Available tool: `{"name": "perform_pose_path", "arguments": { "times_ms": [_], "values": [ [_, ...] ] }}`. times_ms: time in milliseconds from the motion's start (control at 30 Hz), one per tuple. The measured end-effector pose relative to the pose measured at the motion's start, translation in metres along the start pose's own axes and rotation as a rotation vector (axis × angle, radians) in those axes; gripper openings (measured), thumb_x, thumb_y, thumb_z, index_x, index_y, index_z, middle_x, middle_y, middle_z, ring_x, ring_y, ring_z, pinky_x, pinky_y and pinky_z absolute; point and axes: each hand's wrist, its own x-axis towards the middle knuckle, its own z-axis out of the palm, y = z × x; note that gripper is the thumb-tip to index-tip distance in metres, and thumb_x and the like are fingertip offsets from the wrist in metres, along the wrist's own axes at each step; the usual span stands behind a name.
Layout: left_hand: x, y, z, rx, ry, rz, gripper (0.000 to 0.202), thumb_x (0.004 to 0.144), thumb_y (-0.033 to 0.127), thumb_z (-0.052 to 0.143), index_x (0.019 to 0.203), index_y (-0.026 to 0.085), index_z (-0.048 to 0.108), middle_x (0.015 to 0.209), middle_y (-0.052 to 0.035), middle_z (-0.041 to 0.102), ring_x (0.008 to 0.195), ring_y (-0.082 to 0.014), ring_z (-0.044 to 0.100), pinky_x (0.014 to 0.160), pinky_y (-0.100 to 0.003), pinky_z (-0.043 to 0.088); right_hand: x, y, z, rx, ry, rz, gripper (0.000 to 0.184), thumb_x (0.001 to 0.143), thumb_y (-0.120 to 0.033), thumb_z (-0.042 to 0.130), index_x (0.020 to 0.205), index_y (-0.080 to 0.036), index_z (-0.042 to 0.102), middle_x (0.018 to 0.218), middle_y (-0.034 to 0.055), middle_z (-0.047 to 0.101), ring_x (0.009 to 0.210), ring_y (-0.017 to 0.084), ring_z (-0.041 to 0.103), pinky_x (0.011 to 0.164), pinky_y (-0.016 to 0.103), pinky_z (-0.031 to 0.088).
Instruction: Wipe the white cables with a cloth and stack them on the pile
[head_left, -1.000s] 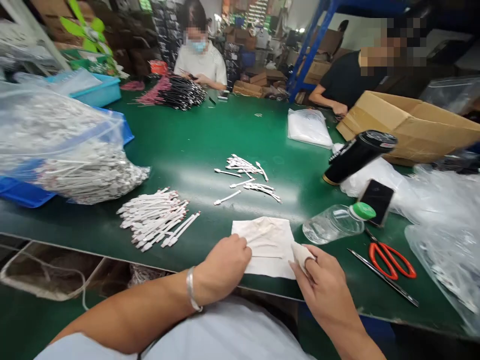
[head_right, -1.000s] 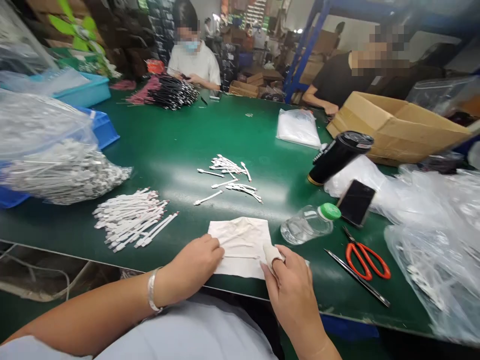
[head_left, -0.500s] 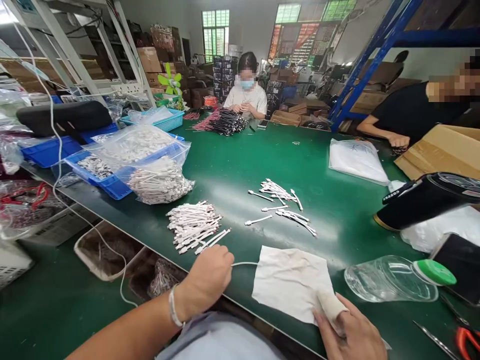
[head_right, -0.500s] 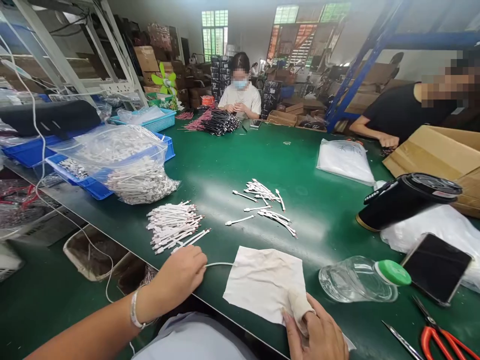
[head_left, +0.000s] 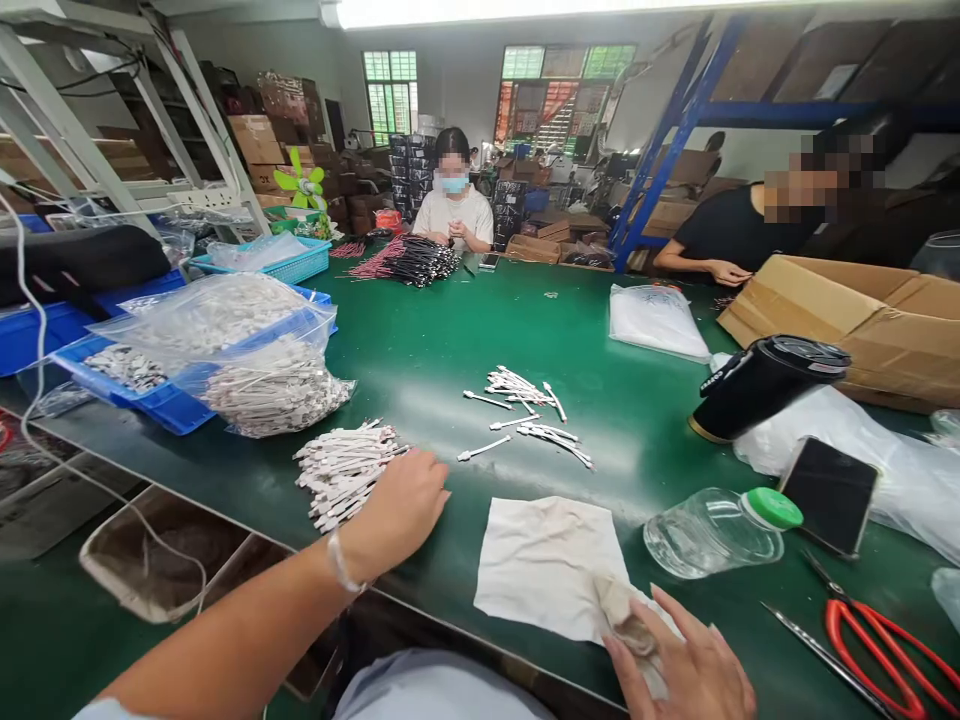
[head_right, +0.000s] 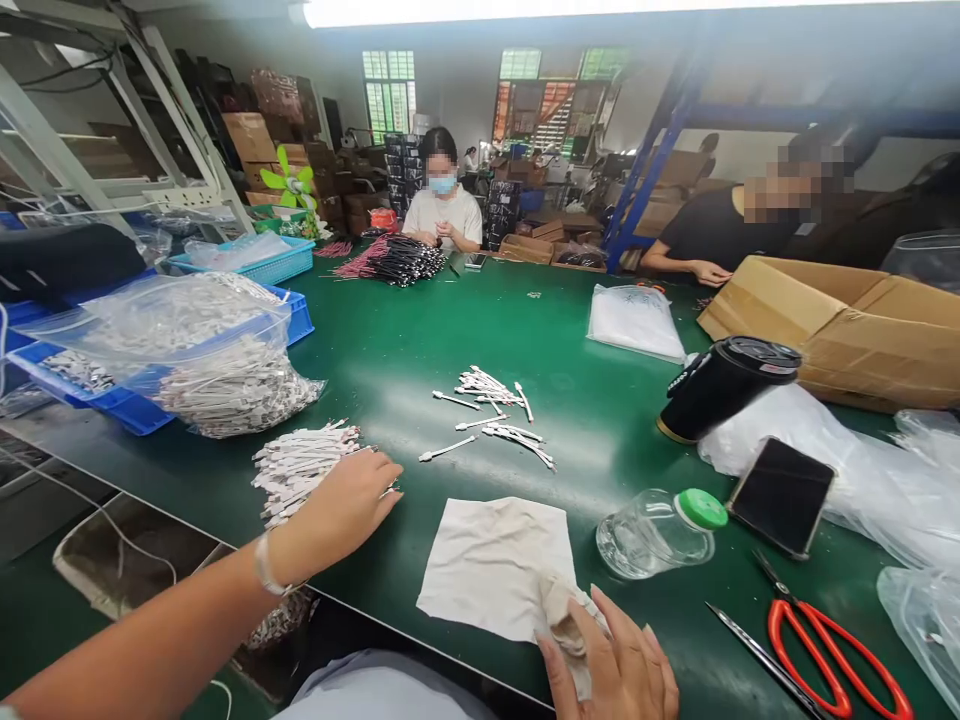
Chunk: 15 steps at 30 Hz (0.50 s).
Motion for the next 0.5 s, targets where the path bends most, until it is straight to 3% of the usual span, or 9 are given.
{"name": "perform_pose_path", "arguments": {
  "times_ms": [233,500],
  "values": [
    [0.078,0.025,0.009,0.125,-0.150,0.118,0.028,0.079,0.003,0.038,0.084,0.009,0.066,0.086,-0.0144,0.064,0.083,-0.0239,0.059,0.068,-0.031,0.044,-0.008,0.013,0.010,0.023,-0.001,-0.037,0.039,0.087,-0.049,0.045,0.110,-0.018,0.052,0.112,0.0159,0.056,0.099,0.031,0.053,0.080,0.045,0.040],
    [0.116,0.024,0.010,0.128,-0.225,0.247,0.022,0.074,0.007,0.046,0.077,0.010,0.068,0.079,-0.0142,0.068,0.077,-0.0253,0.063,0.068,-0.032,0.048,-0.007,0.006,0.015,0.068,0.073,0.054,0.034,0.085,-0.047,0.048,0.107,-0.022,0.056,0.111,0.0131,0.059,0.097,0.031,0.057,0.081,0.046,0.040]
  ]
}}
